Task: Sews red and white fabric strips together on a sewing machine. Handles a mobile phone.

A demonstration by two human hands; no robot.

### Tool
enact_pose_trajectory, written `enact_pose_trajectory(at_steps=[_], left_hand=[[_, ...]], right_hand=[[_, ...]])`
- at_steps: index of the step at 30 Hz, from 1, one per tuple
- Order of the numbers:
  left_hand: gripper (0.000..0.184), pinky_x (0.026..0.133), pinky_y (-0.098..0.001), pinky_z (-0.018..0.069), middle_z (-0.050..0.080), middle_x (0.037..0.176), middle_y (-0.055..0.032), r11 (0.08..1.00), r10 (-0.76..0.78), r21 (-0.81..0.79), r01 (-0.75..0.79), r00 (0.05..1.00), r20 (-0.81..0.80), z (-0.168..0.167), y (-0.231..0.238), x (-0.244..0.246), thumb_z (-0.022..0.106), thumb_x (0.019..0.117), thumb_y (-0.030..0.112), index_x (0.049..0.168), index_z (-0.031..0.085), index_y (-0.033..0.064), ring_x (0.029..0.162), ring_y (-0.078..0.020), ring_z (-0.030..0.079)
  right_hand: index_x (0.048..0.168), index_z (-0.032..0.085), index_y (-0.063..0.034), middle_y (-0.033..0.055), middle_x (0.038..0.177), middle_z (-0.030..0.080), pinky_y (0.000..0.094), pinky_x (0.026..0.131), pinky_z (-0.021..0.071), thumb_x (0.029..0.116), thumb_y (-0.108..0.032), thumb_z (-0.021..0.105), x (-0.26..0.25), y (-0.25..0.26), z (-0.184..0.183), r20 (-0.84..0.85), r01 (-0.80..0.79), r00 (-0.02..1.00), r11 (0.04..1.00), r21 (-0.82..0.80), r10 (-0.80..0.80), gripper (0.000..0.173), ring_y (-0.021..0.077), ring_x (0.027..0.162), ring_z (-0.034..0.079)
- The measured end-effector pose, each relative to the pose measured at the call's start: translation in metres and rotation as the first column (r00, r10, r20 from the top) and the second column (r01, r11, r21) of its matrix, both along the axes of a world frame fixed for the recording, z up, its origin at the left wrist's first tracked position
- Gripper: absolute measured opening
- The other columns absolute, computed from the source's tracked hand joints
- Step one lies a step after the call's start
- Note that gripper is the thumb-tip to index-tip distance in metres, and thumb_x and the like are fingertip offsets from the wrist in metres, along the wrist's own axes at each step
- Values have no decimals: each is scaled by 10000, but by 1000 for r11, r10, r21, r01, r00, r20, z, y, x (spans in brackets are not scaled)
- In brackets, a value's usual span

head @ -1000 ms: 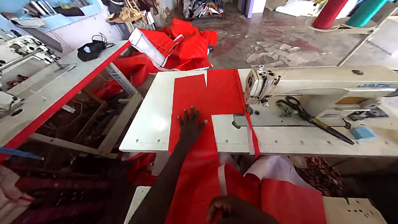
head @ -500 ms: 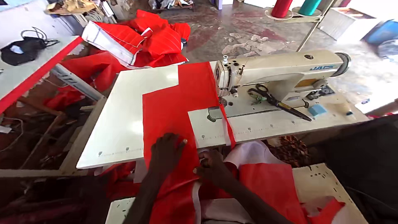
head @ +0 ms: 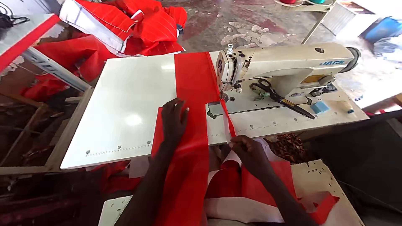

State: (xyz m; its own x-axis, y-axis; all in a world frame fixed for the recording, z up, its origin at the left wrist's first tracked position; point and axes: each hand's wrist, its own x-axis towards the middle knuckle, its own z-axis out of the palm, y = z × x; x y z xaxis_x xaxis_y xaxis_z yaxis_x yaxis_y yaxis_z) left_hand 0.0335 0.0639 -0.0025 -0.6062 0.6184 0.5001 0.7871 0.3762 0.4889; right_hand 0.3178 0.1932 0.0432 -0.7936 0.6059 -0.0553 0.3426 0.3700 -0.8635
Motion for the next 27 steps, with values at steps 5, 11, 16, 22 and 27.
enact_pose_trajectory(at_steps=[5, 11, 16, 22, 27], left_hand=[[417, 1072, -554, 456, 601, 1384, -112, 983, -114, -125, 137, 978, 175, 20, -5, 54, 572, 1026, 411, 1273, 692, 97, 1312, -324, 533], [525, 1093, -551, 435, 548, 1468, -78, 964, -187, -143, 225, 953, 239, 17, -4, 96, 562, 996, 518, 1356, 659, 148, 1376, -322, 476], [381, 947, -403, 560, 639, 1320, -32, 959, -281, 133, 252, 766, 578, 22, 4, 120, 610, 999, 293, 1334, 643, 115, 1159, -169, 628], [339, 916, -397, 579, 682, 1248, -97, 931, -340, 364, -7, 340, 877, 26, 9, 151, 531, 1035, 114, 1362, 600, 54, 1093, -228, 673], [340, 916, -360, 570, 681, 1165, -110, 933, -349, 354, -69, 76, 934, 35, 3, 170, 507, 1066, 166, 1378, 559, 41, 1032, -202, 672]], right_hand=[[984, 735, -136, -34, 783, 668, 310, 598, 553, 966, -297, 693, -25, 5, -6, -30, -21, 999, 995, 97, 24, 167, 88, 631, 613], [1093, 715, -87, 42, 968, 672, 366, 656, 597, 936, -278, 731, -1, 20, -23, -84, 189, 981, 962, 197, -176, 248, 148, 762, 662], [1291, 672, -58, 116, 1062, 660, 494, 768, 577, 895, -445, 758, -18, 32, -24, 114, 126, 977, 922, 367, -179, 560, 276, 920, 661], [860, 686, -55, 103, 840, 613, 494, 668, 532, 912, -264, 704, -43, 35, -18, 145, 3, 988, 952, 306, -50, 216, 277, 790, 626], [876, 632, -60, 21, 655, 510, 290, 534, 386, 986, -206, 614, -19, 28, 13, -20, -14, 1000, 939, -344, 7, 184, 114, 564, 458]])
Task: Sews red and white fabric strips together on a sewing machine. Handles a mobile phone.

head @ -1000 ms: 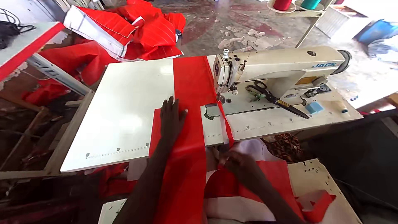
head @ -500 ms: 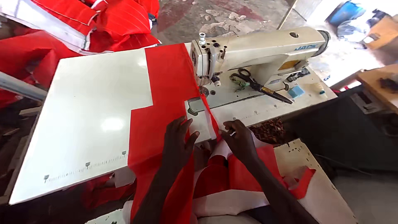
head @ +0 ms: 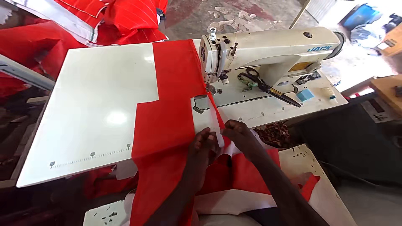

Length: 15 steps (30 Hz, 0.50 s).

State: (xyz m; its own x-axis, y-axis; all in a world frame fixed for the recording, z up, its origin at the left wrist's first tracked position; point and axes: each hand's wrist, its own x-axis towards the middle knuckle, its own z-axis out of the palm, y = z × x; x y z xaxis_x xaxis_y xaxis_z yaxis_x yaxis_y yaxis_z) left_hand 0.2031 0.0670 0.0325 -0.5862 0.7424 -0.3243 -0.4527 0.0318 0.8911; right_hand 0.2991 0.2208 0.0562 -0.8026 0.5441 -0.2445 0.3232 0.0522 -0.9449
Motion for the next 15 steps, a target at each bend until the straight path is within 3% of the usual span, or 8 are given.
enact_pose_trajectory(at_steps=[3, 7, 9, 11, 13, 15], left_hand=[[257, 751, -343, 599, 701, 946, -126, 996, -86, 61, 71, 952, 294, 8, 0, 10, 447, 1093, 170, 1203, 606, -1, 825, -186, 698], [277, 815, -327, 595, 706, 918, -64, 969, -218, 198, 145, 881, 421, 8, -15, 26, 368, 1086, 123, 1145, 617, 16, 849, -142, 693], [216, 830, -340, 594, 704, 917, -65, 958, -259, 238, 161, 843, 471, 8, -22, 30, 411, 1069, 126, 1108, 604, 39, 865, -152, 693], [169, 852, -358, 591, 706, 946, -83, 950, -278, 266, 162, 825, 492, 6, -27, 31, 477, 1047, 113, 1138, 598, 36, 890, -173, 696], [178, 847, -355, 597, 699, 965, -79, 953, -267, 251, 169, 861, 433, 5, -25, 31, 489, 1038, 94, 1168, 587, 21, 890, -166, 694], [146, 813, -338, 596, 678, 949, -70, 958, -257, 204, 199, 915, 312, 3, -20, 29, 497, 1025, 75, 1123, 584, 12, 861, -147, 679]], right_hand=[[930, 628, -57, 18, 680, 602, 248, 520, 493, 1007, -205, 595, 24, -17, 27, 8, -95, 995, 974, -205, 98, 170, 89, 544, 564], [950, 630, -95, -31, 679, 645, 234, 504, 531, 1032, -281, 589, 61, -34, 48, -99, -331, 943, 874, -356, 317, 208, 58, 552, 619], [921, 647, -106, -55, 653, 615, 216, 491, 509, 1032, -340, 598, 70, -35, 46, -105, -296, 955, 918, -265, 278, 264, 33, 532, 587], [904, 674, -103, -49, 656, 612, 210, 503, 478, 1013, -316, 604, 66, -32, 41, -82, -113, 991, 989, -94, 105, 249, 26, 539, 559], [1000, 679, -90, 3, 735, 656, 251, 528, 504, 986, -305, 633, 50, -24, 38, -51, 24, 998, 999, 39, -22, 221, 82, 574, 589], [1199, 639, -69, 32, 775, 672, 294, 518, 540, 979, -330, 667, 30, -16, 31, -5, 31, 1000, 992, 121, -31, 343, 127, 576, 618]])
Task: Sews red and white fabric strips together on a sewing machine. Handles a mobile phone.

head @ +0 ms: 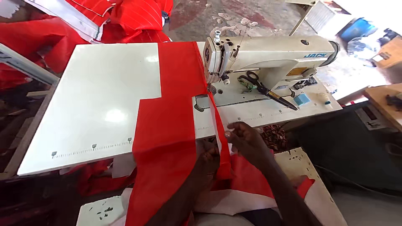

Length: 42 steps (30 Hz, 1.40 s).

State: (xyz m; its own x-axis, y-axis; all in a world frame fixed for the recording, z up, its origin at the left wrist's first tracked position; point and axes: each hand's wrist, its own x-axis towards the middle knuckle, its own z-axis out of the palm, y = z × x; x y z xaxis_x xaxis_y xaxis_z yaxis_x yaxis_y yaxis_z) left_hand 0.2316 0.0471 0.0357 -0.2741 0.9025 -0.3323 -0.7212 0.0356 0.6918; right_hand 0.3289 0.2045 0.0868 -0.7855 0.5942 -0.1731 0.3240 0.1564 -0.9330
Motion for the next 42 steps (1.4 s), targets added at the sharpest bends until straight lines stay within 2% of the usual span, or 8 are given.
enact_pose_trajectory(at_steps=[3, 6, 12, 27, 33, 36, 39, 42], left_hand=[[80, 590, -237, 497, 625, 811, -4, 991, -49, -133, 8, 950, -309, 8, 7, -2, 557, 937, 66, 1004, 600, 54, 674, -76, 588], [84, 535, -262, 477, 617, 759, -5, 976, -109, -216, 0, 862, -495, 9, 10, -4, 619, 898, 120, 959, 594, 69, 600, -94, 568], [132, 504, -257, 490, 648, 743, -12, 966, -125, -260, 10, 893, -432, 4, 14, 10, 620, 924, 119, 1030, 577, 53, 565, -96, 588], [152, 507, -280, 489, 583, 691, 12, 951, -199, -310, 8, 783, -590, -2, 12, 9, 614, 929, 194, 1016, 560, 82, 534, -105, 546], [151, 478, -279, 460, 554, 666, 4, 950, -241, -300, 86, 812, -532, -5, 13, 7, 614, 950, 198, 1004, 535, 81, 507, -110, 514], [230, 636, -318, 560, 663, 833, -19, 919, -387, -340, 201, 628, -675, 7, 19, -29, 574, 1008, 279, 1099, 642, 80, 680, -120, 635], [318, 786, -404, 597, 717, 1027, -6, 947, -247, -268, -179, 133, -960, 9, 21, -75, 600, 1008, 380, 1203, 692, 145, 908, -147, 690], [951, 1204, -660, 232, 342, 1643, -136, 883, -368, -291, -368, -159, -916, -15, 13, -111, 578, 879, 723, 1564, 407, 87, 1529, -377, 270]], right_hand=[[1306, 591, -72, 54, 723, 623, 276, 445, 479, 983, -255, 690, -20, 4, -15, 39, 1, 999, 992, -124, 4, 385, 130, 492, 541], [1275, 625, -82, 55, 712, 626, 255, 413, 424, 969, -144, 683, -19, -1, -31, 11, 92, 996, 968, -235, -92, 318, 117, 468, 502], [1208, 666, -72, 31, 796, 706, 301, 593, 548, 1013, -165, 616, -12, -9, -56, -25, 128, 991, 988, -90, -131, 222, 123, 639, 643], [1212, 691, -79, 13, 653, 614, 383, 543, 523, 983, -199, 540, -18, -11, -53, 208, -40, 976, 899, 437, -58, 300, 157, 553, 585], [1247, 680, -95, -34, 622, 572, 303, 480, 478, 986, -183, 532, -15, -14, -70, 49, 92, 993, 962, 256, -108, 312, 85, 491, 514], [1256, 686, -95, -24, 661, 594, 300, 513, 489, 987, -158, 540, -9, -5, -78, 33, 95, 994, 978, 187, -102, 313, 81, 528, 528], [1267, 674, -68, -28, 662, 592, 274, 508, 485, 978, -141, 536, -5, -2, -88, -9, 71, 997, 976, 207, -71, 328, 67, 528, 521], [1299, 646, 0, 14, 676, 611, 308, 529, 512, 990, -132, 507, -8, -10, -92, -12, 35, 999, 974, 225, -33, 363, 104, 540, 549]])
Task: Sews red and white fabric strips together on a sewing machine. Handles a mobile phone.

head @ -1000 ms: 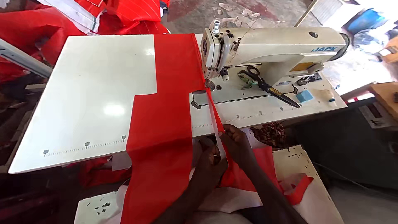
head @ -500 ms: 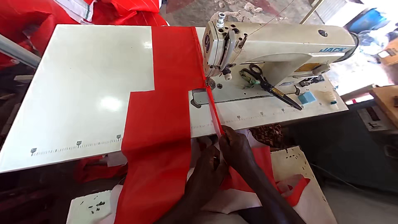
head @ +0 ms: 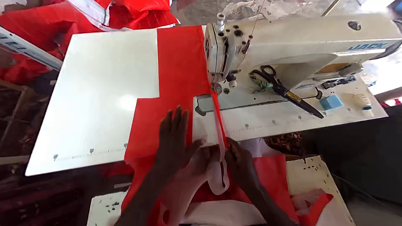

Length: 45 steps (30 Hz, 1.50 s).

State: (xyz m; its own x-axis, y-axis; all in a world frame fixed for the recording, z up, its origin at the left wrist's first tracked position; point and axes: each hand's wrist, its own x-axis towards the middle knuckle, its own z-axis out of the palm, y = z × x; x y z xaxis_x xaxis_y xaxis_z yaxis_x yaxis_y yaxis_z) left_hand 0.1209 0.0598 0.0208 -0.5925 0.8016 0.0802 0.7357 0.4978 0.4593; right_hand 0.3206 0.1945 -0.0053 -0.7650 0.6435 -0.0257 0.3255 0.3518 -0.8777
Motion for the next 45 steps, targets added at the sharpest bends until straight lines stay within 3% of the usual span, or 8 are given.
enact_pose_trajectory(at_steps=[2, 4, 8, 11, 17, 24, 35, 45], left_hand=[[1157, 1216, -709, 84, 166, 1707, -162, 997, 24, -73, -30, 996, -87, -18, -8, -3, 462, 817, 883, 1609, 311, 53, 1575, -414, 84], [1132, 1211, -715, 84, 154, 1708, -167, 994, -3, -111, -11, 992, -125, -22, -17, 0, 462, 838, 860, 1604, 316, 39, 1575, -419, 77], [938, 1194, -715, 142, 112, 1715, -170, 986, -99, -155, 69, 976, -195, -27, -31, 10, 730, 810, 287, 1601, 304, 18, 1569, -437, 76], [711, 1189, -688, 220, 215, 1690, -178, 969, -123, -231, 92, 985, -123, -6, -31, 13, 655, 885, 86, 1551, 415, 23, 1553, -436, 174], [553, 1171, -598, 332, 375, 1613, -197, 957, -141, -222, 185, 970, 199, 39, -1, 28, 483, 1028, 233, 1532, 437, 11, 1512, -422, 293], [603, 1160, -662, 278, 310, 1659, -135, 925, -121, -330, 188, 969, 214, 39, 37, 48, 505, 1036, 311, 1579, 378, 82, 1539, -421, 210], [493, 1185, -552, 351, 520, 1526, -149, 993, -71, -79, 87, 979, 189, 45, 9, 55, 385, 1057, 194, 1506, 488, 21, 1422, -339, 481], [522, 1189, -530, 353, 538, 1515, -110, 998, -59, 5, 60, 958, 280, 54, -9, 51, 348, 1054, 254, 1517, 488, 58, 1420, -275, 491]], right_hand=[[1318, 636, 23, 33, 713, 656, 319, 549, 537, 999, -139, 501, -4, -3, 0, 11, -20, 1000, 999, 27, 20, 382, 118, 558, 582], [1308, 646, 15, 35, 705, 648, 322, 550, 532, 997, -145, 505, -5, -2, 0, 18, -21, 1000, 999, 47, 20, 377, 121, 557, 578], [1376, 625, -64, -7, 645, 575, 310, 507, 486, 990, -159, 522, 0, 0, -2, 42, -30, 999, 999, 15, 29, 411, 99, 517, 509], [1389, 613, -75, -3, 642, 573, 326, 510, 489, 990, -166, 528, -1, -3, -1, 40, -10, 999, 1000, 12, 9, 418, 110, 514, 512], [1394, 612, -57, -13, 639, 571, 307, 519, 480, 981, -163, 526, -6, -4, 7, 43, -7, 999, 999, 34, 6, 435, 96, 517, 498], [1384, 617, -65, -7, 651, 587, 320, 528, 500, 989, -173, 536, -1, 2, 8, 40, -27, 999, 998, 56, 25, 417, 102, 527, 523], [1390, 617, -71, -30, 614, 551, 286, 495, 468, 981, -170, 530, 2, 7, 6, 24, -22, 999, 998, 54, 21, 430, 77, 500, 490], [1415, 597, -77, -39, 618, 545, 271, 489, 450, 985, -171, 545, 2, 6, 7, 11, -20, 1000, 999, 35, 20, 443, 66, 493, 466]])
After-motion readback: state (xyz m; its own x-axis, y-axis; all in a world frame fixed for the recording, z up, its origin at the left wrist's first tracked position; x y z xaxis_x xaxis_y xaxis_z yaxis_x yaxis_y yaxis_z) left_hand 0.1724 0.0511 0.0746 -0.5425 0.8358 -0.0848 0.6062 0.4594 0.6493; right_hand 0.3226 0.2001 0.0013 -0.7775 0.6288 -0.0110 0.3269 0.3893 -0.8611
